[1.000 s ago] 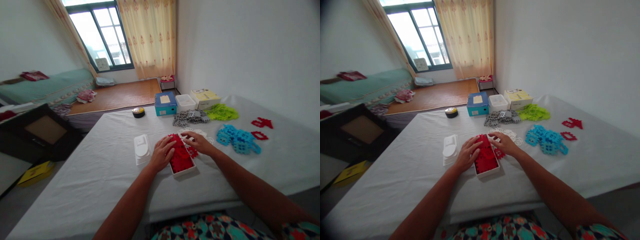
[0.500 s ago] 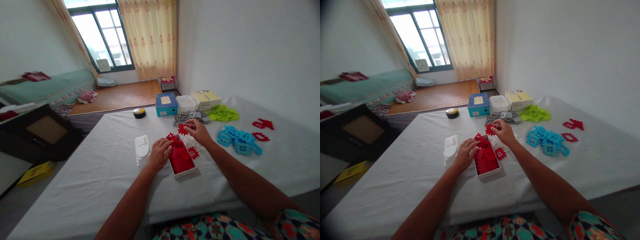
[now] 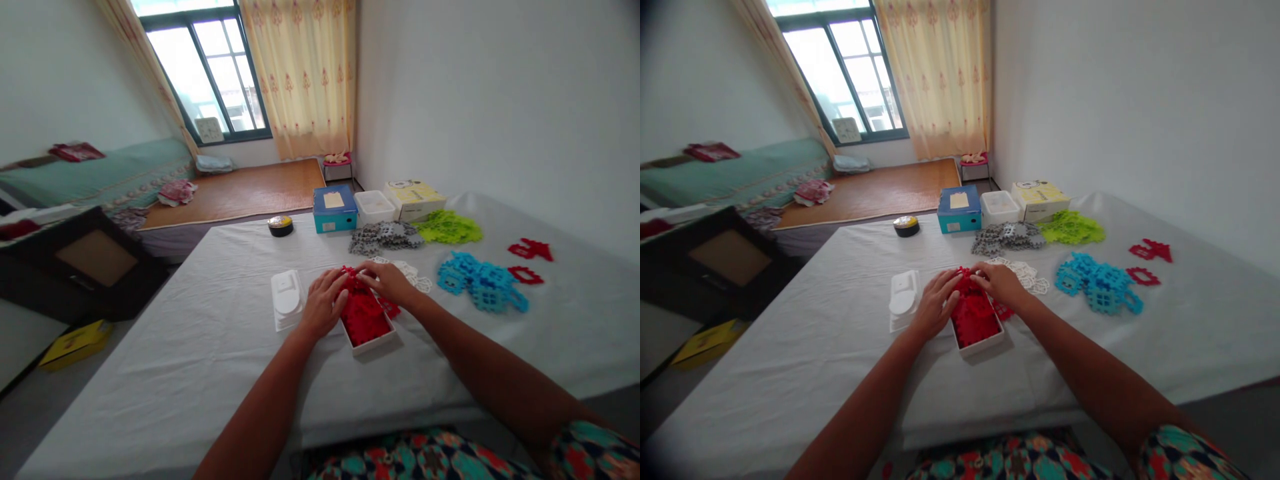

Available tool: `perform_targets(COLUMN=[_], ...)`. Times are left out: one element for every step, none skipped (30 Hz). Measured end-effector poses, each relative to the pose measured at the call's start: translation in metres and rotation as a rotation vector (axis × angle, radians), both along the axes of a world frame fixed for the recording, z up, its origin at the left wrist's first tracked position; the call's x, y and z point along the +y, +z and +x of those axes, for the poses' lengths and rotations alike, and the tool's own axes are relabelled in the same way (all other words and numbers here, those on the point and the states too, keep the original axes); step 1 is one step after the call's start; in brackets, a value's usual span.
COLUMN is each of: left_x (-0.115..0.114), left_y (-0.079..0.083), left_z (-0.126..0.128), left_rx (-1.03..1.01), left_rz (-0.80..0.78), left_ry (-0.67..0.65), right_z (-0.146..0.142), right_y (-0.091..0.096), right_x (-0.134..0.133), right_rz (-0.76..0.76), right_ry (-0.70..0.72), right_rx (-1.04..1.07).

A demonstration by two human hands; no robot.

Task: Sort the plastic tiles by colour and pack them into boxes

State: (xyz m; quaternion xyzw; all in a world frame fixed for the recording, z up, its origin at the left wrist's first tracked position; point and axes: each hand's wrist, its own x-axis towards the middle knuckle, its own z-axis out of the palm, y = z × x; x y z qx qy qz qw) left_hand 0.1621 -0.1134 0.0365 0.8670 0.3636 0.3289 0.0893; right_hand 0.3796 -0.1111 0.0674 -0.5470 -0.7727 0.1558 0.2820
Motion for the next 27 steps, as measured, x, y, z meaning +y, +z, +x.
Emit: perform_targets(left_x=[0.001,0.002,0.002,0.003,0.003,0.003,0.003,0.003,0.003,0.003,0.003,0.003,0.003,0.003,0.002,0.002,0.002,0.001,0.001,0.001,0.001,0.001,0.001,0.001,0.0,0.0,-0.001], left_y=[0.0,0.0,0.001,0.002,0.003,0.004,0.004,0.005,0.005,0.005,0.005,0.004,0.004,0.004,0.004,0.004,0.003,0.003,0.003,0.002,0.002,0.002,0.003,0.003,0.004,0.004,0.005], left_z=[0.001,0.002,0.003,0.003,0.002,0.002,0.001,0.0,0.0,-0.001,-0.001,-0.001,-0.001,-0.001,-0.001,-0.002,-0.002,-0.003,-0.004,-0.004,-0.004,-0.005,-0.005,-0.005,-0.005,-0.006,-0.006], left_rx=[0.016,0.025,0.027,0.023,0.016,0.007,-0.002,-0.012,-0.022,-0.034,-0.047,-0.061,-0.073,-0.085,-0.095,-0.104,-0.113,-0.124,-0.138,-0.156,-0.176,-0.199,-0.221,-0.237,-0.246,-0.245,-0.236], left_rz=[-0.012,-0.02,-0.026,-0.028,-0.028,-0.026,-0.024,-0.02,-0.018,-0.016,-0.018,-0.018,-0.02,-0.022,-0.024,-0.027,-0.033,-0.042,-0.055,-0.069,-0.082,-0.089,-0.09,-0.084,-0.071,-0.052,-0.03], left_ry=[-0.023,-0.04,-0.048,-0.045,-0.037,-0.026,-0.02,-0.018,-0.023,-0.032,-0.043,-0.053,-0.061,-0.066,-0.066,-0.063,-0.059,-0.051,-0.039,-0.025,-0.009,0.008,0.023,0.031,0.034,0.029,0.02], right_z=[0.0,0.001,0.003,0.005,0.007,0.009,0.01,0.01,0.009,0.007,0.004,0.001,-0.003,-0.006,-0.008,-0.009,-0.009,-0.008,-0.007,-0.005,-0.004,-0.003,-0.003,-0.003,-0.002,-0.001,0.001], right_y=[-0.001,-0.002,-0.002,-0.001,0.0,0.0,0.0,0.0,-0.002,-0.004,-0.007,-0.01,-0.013,-0.014,-0.014,-0.012,-0.009,-0.004,0.002,0.008,0.014,0.019,0.022,0.024,0.025,0.025,0.023], right_x=[0.001,0.001,0.001,0.002,0.002,0.001,0.001,0.001,0.001,0.001,0.001,0.001,0.001,0.001,0.001,-0.001,-0.003,-0.006,-0.01,-0.014,-0.019,-0.024,-0.029,-0.032,-0.034,-0.035,-0.034], right_rz=[0.005,0.01,0.015,0.019,0.023,0.03,0.038,0.045,0.048,0.047,0.044,0.042,0.044,0.051,0.061,0.075,0.089,0.1,0.107,0.109,0.105,0.097,0.086,0.076,0.065,0.057,0.055], right_ry=[-0.004,-0.006,-0.009,-0.013,-0.021,-0.026,-0.024,-0.012,0.011,0.036,0.056,0.07,0.072,0.065,0.053,0.036,0.021,0.012,0.011,0.019,0.031,0.046,0.064,0.082,0.102,0.123,0.141], right_rx=[-0.024,-0.042,-0.052,-0.05,-0.036,-0.019,-0.001,0.013,0.021,0.02,0.014,0.002,-0.012,-0.023,-0.026,-0.023,-0.018,-0.021,-0.036,-0.068,-0.115,-0.165,-0.202,-0.218,-0.208,-0.179,-0.14])
